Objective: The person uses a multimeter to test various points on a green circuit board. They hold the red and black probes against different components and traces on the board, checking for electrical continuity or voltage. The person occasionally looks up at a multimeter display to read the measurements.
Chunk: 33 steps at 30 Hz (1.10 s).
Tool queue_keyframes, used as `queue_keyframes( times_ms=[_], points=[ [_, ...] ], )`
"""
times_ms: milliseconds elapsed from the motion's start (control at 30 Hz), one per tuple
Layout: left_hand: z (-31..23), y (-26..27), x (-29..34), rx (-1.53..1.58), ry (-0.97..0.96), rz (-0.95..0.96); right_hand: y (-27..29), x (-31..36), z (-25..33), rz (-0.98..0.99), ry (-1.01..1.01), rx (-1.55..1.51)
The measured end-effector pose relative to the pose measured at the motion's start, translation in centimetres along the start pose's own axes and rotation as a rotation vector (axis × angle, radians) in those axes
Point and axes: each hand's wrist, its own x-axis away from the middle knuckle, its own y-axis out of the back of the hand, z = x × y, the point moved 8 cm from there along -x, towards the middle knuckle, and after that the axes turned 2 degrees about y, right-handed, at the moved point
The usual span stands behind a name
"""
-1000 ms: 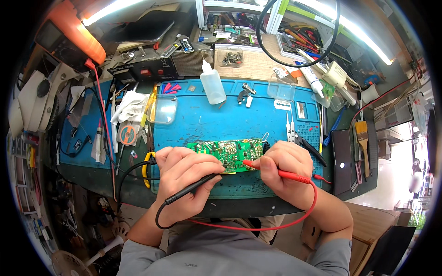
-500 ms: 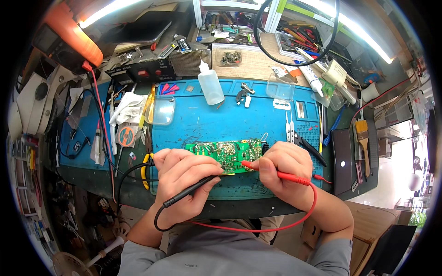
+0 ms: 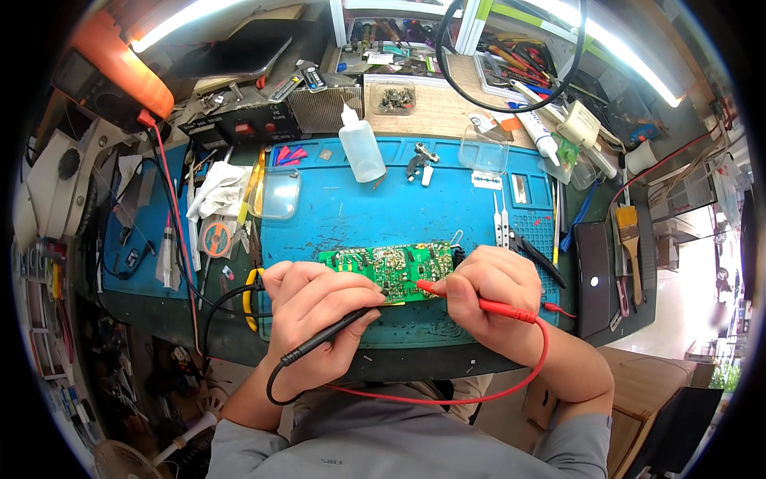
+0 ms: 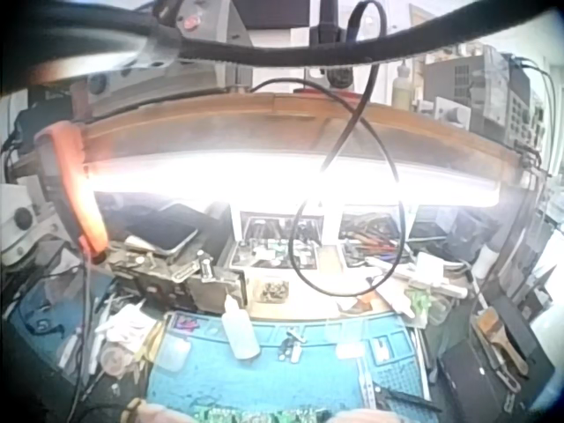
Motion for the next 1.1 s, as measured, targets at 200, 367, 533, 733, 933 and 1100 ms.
queue_keyframes(
  times_ms=[200,367,533,733,933,1100],
  points=[
    [0.01,0.0,0.04,0.0,-0.001,0.002,0.12,0.03,0.15,-0.013,0.031,0.0],
    [0.04,-0.01,0.09,0.007,-0.002,-0.002,0.22,0.09,0.25,-0.035,0.042,0.005],
    [0.06,-0.02,0.06,0.008,-0.001,-0.002,0.09,-0.02,0.15,-0.024,0.04,0.008],
    [0.02,0.08,0.08,0.006,-0.004,-0.006,-0.02,-0.1,0.21,-0.023,0.042,0.016],
    [-0.05,0.05,0.06,0.002,-0.007,-0.01,0.1,-0.19,0.24,-0.012,0.037,0.024],
    [-0.17,-0.09,-0.11,-0.001,-0.006,-0.001,0.26,-0.03,0.1,-0.027,0.049,0.03]
  ],
)
